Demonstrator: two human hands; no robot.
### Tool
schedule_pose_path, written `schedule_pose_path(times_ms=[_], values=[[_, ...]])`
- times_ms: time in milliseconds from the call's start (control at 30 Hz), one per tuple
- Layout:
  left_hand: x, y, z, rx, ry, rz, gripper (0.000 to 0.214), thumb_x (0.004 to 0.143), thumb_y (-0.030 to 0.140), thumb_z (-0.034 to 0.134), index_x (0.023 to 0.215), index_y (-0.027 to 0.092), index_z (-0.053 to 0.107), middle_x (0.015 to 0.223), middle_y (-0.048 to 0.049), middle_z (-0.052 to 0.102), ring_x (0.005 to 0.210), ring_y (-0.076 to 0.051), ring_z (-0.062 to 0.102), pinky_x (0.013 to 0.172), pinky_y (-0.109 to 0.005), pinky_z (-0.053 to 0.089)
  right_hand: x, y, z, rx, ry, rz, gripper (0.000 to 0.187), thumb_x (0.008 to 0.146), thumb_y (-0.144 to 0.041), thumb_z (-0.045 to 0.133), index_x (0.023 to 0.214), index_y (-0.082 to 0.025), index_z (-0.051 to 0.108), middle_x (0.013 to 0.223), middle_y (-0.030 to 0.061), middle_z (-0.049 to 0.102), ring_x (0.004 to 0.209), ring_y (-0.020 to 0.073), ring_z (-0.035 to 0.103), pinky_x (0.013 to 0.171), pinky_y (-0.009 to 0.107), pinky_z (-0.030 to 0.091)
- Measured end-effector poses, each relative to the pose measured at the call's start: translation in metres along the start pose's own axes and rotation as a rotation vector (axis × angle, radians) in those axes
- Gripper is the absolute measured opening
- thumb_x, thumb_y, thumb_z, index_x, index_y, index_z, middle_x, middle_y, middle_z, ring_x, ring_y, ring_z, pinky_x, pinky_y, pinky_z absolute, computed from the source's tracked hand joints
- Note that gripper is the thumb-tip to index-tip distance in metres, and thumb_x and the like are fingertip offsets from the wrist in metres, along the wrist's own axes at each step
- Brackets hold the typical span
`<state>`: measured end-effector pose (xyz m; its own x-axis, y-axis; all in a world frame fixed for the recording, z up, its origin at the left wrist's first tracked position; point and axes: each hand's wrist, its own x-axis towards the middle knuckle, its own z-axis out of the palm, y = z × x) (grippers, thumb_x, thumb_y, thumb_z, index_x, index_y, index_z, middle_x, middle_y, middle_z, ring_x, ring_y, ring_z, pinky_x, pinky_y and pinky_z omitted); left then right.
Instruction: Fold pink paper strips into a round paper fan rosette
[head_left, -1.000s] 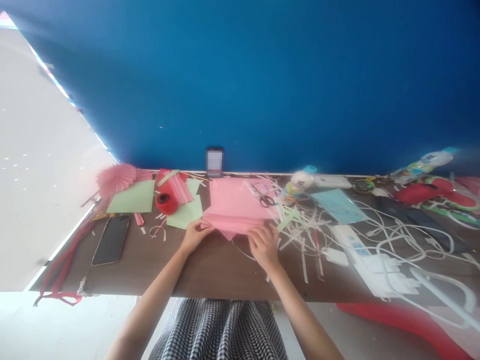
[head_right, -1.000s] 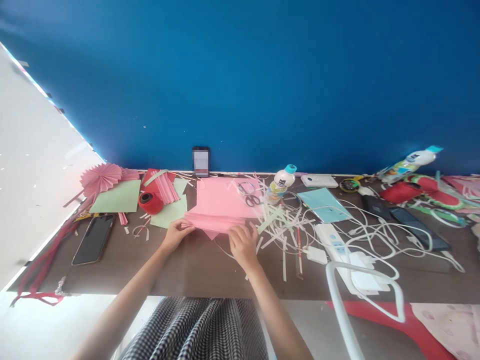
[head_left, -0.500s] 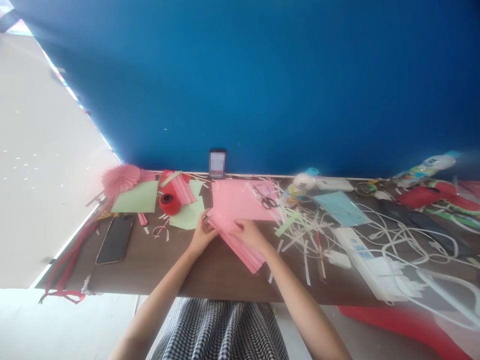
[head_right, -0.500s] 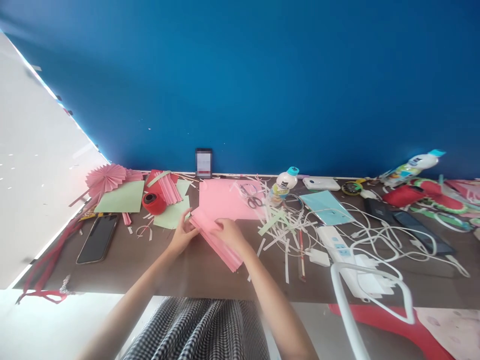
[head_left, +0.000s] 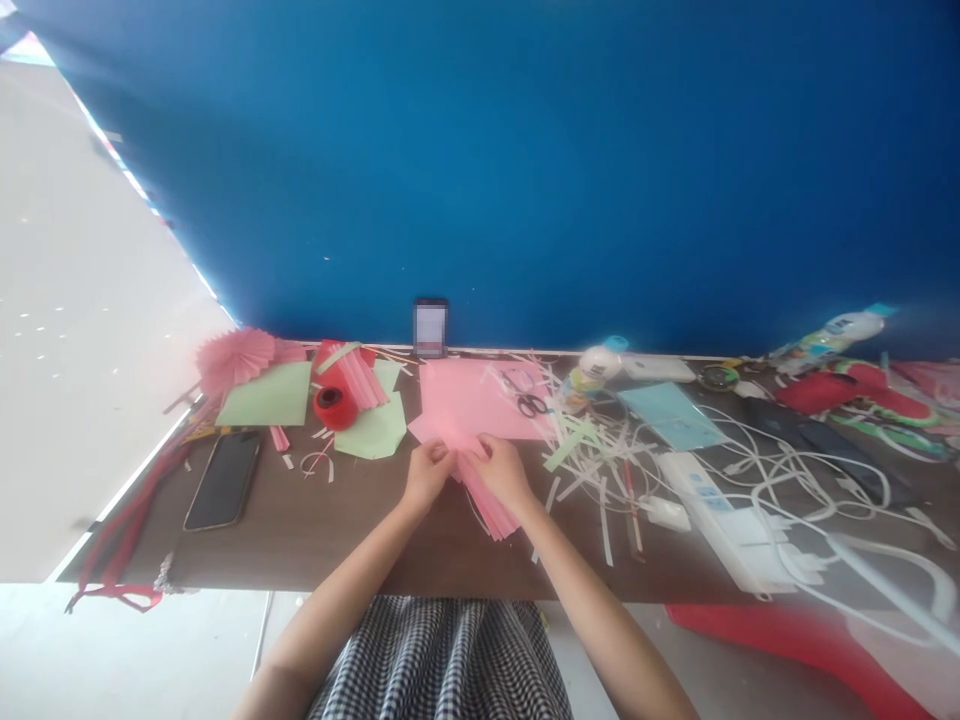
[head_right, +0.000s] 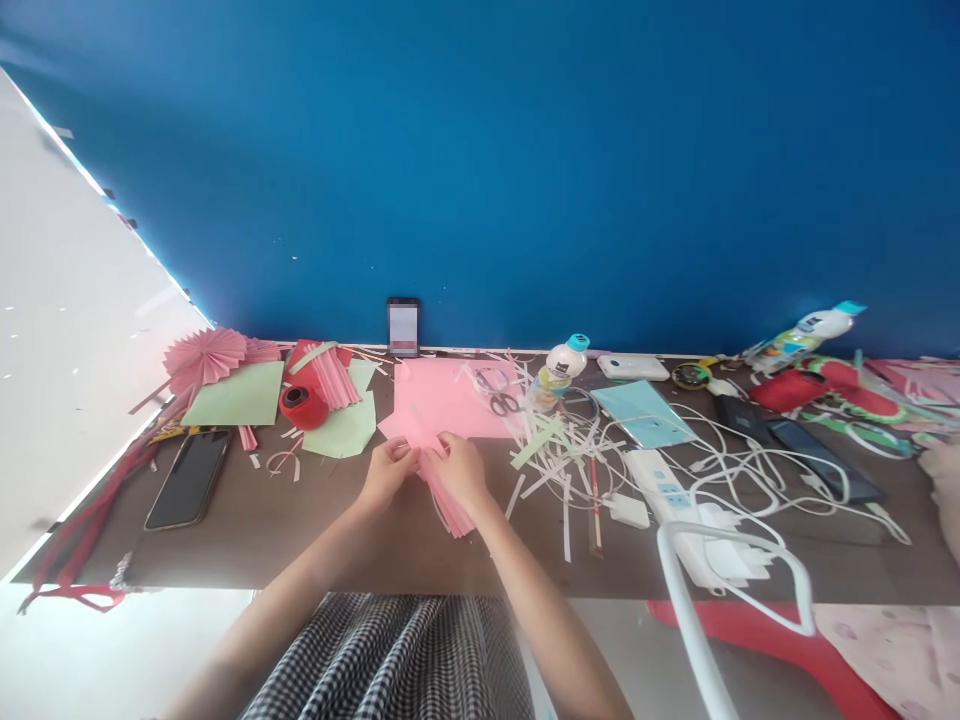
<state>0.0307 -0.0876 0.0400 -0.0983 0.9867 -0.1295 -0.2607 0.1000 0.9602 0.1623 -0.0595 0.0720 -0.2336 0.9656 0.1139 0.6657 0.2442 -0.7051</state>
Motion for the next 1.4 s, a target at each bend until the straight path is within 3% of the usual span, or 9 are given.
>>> schedule_pose_path(times_ms=[133, 233, 433, 633, 800, 1133, 1400], values=[[0.001, 0.004, 0.007, 0.032, 0.067, 0.087, 0.020, 0.070, 0.024, 0.058, 0.086, 0.013, 0.062, 0.084, -0.0078, 0.069, 0.083, -0.020, 0.063, 0.072, -0.030, 0.050, -0.003, -0.011, 0.000, -0.222, 0.098, -0.053, 0.015, 0.074, -0.028, 0.049, 0.062, -0.020, 0.051, 0.060, -0.0017, 0.056, 0.052, 0.0110, 0.044, 0.048, 0.021, 0.025], [0.004, 0.006, 0.009, 0.007, 0.091, 0.093, 0.019, 0.069, 0.023, 0.059, 0.085, 0.012, 0.062, 0.080, -0.0077, 0.069, 0.081, -0.020, 0.064, 0.071, -0.029, 0.050, -0.003, -0.015, 0.001, -0.291, 0.136, -0.110, 0.016, 0.077, -0.026, 0.047, 0.063, -0.020, 0.051, 0.065, -0.0007, 0.057, 0.055, 0.0114, 0.047, 0.049, 0.022, 0.026], [0.008, 0.011, 0.012, -0.013, 0.196, 0.147, 0.018, 0.068, 0.022, 0.059, 0.084, 0.013, 0.062, 0.081, -0.0078, 0.068, 0.079, -0.019, 0.064, 0.071, -0.029, 0.049, -0.002, -0.012, 0.002, -0.203, 0.161, -0.207, 0.014, 0.082, -0.023, 0.043, 0.077, -0.020, 0.056, 0.074, 0.0018, 0.060, 0.064, 0.0140, 0.053, 0.056, 0.023, 0.037], [0.006, 0.022, 0.022, -0.055, 0.238, 0.273, 0.027, 0.064, 0.014, 0.061, 0.091, 0.014, 0.063, 0.090, -0.0085, 0.068, 0.088, -0.020, 0.062, 0.079, -0.031, 0.047, -0.008, -0.016, 0.009, -0.277, 0.362, -0.425, 0.022, 0.084, -0.015, 0.038, 0.091, -0.016, 0.059, 0.080, 0.0076, 0.060, 0.078, 0.0195, 0.053, 0.070, 0.031, 0.043], [0.002, 0.032, 0.026, -0.010, 0.238, 0.304, 0.033, 0.065, 0.014, 0.061, 0.098, 0.016, 0.064, 0.100, -0.0076, 0.066, 0.097, -0.023, 0.059, 0.086, -0.035, 0.045, -0.012, -0.019, 0.017, -0.192, 0.485, -0.540, 0.031, 0.083, -0.011, 0.039, 0.111, -0.015, 0.052, 0.096, 0.0109, 0.058, 0.092, 0.0208, 0.052, 0.079, 0.035, 0.045], [-0.004, 0.033, 0.019, -0.071, 0.111, 0.299, 0.036, 0.069, 0.019, 0.061, 0.105, 0.015, 0.061, 0.108, -0.0101, 0.062, 0.103, -0.023, 0.056, 0.095, -0.039, 0.039, -0.015, -0.018, 0.025, -0.290, 0.481, -0.640, 0.044, 0.083, -0.005, 0.038, 0.124, -0.019, 0.043, 0.103, 0.0111, 0.057, 0.098, 0.0230, 0.050, 0.079, 0.039, 0.044], [-0.009, 0.019, 0.019, -0.408, -0.011, 0.179, 0.038, 0.068, 0.019, 0.062, 0.106, 0.015, 0.060, 0.111, -0.0098, 0.060, 0.111, -0.025, 0.050, 0.099, -0.041, 0.034, -0.021, -0.016, 0.026, -0.326, 0.458, -0.613, 0.042, 0.083, -0.006, 0.039, 0.123, -0.016, 0.045, 0.105, 0.0126, 0.057, 0.101, 0.0233, 0.050, 0.081, 0.039, 0.045]])
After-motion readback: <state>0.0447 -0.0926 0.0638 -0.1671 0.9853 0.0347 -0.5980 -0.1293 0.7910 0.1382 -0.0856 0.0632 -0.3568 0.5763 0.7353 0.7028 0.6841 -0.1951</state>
